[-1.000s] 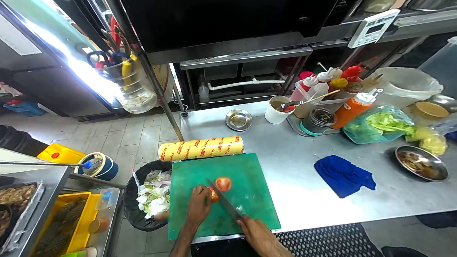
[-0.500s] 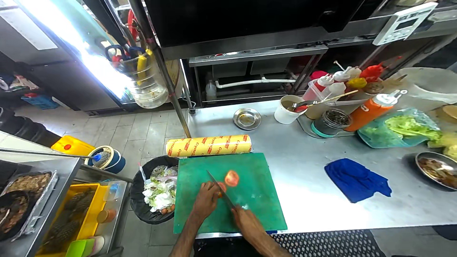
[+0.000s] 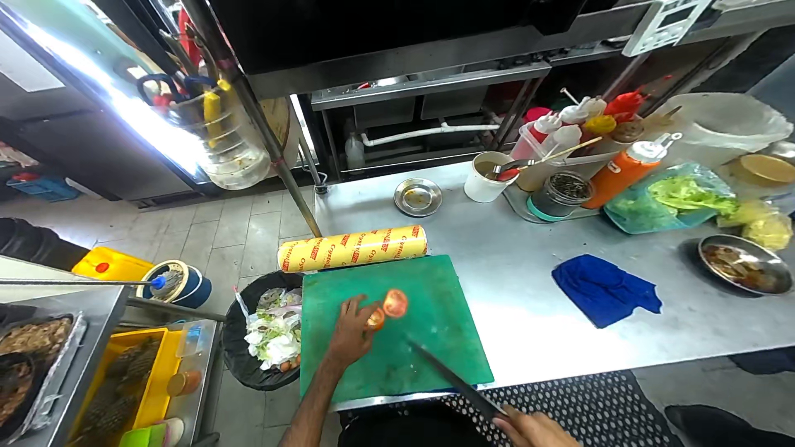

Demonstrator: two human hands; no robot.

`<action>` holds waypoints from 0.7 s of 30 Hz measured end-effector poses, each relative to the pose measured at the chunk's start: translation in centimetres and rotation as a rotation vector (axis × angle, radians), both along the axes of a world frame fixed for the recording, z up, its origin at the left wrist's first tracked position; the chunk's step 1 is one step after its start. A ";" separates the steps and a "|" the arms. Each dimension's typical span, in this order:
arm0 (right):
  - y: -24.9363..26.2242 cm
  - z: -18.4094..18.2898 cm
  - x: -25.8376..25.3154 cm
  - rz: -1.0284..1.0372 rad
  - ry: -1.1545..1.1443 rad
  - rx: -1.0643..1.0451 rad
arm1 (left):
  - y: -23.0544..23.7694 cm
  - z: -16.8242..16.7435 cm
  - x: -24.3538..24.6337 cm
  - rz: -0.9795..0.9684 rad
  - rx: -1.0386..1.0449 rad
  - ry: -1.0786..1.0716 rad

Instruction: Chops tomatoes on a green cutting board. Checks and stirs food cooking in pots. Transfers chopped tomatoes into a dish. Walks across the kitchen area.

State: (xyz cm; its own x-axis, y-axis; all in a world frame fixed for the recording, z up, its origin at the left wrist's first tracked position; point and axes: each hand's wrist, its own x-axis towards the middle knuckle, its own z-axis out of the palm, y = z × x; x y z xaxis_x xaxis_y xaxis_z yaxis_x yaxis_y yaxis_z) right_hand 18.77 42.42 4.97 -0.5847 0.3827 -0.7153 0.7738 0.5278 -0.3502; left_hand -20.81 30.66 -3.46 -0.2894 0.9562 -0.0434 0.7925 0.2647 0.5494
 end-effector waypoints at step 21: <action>-1.4 -0.2 -20.1 -0.112 0.124 -0.014 | -6.2 -2.3 3.5 0.477 0.127 -0.210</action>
State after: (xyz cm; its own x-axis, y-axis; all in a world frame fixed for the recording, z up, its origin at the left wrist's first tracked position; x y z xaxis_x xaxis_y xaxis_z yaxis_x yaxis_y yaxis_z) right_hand -1.35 41.00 4.78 -0.6231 0.4412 -0.6459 0.7780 0.4351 -0.4533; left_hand -17.31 24.49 -5.72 -0.6909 0.7218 -0.0396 0.4696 0.4898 0.7345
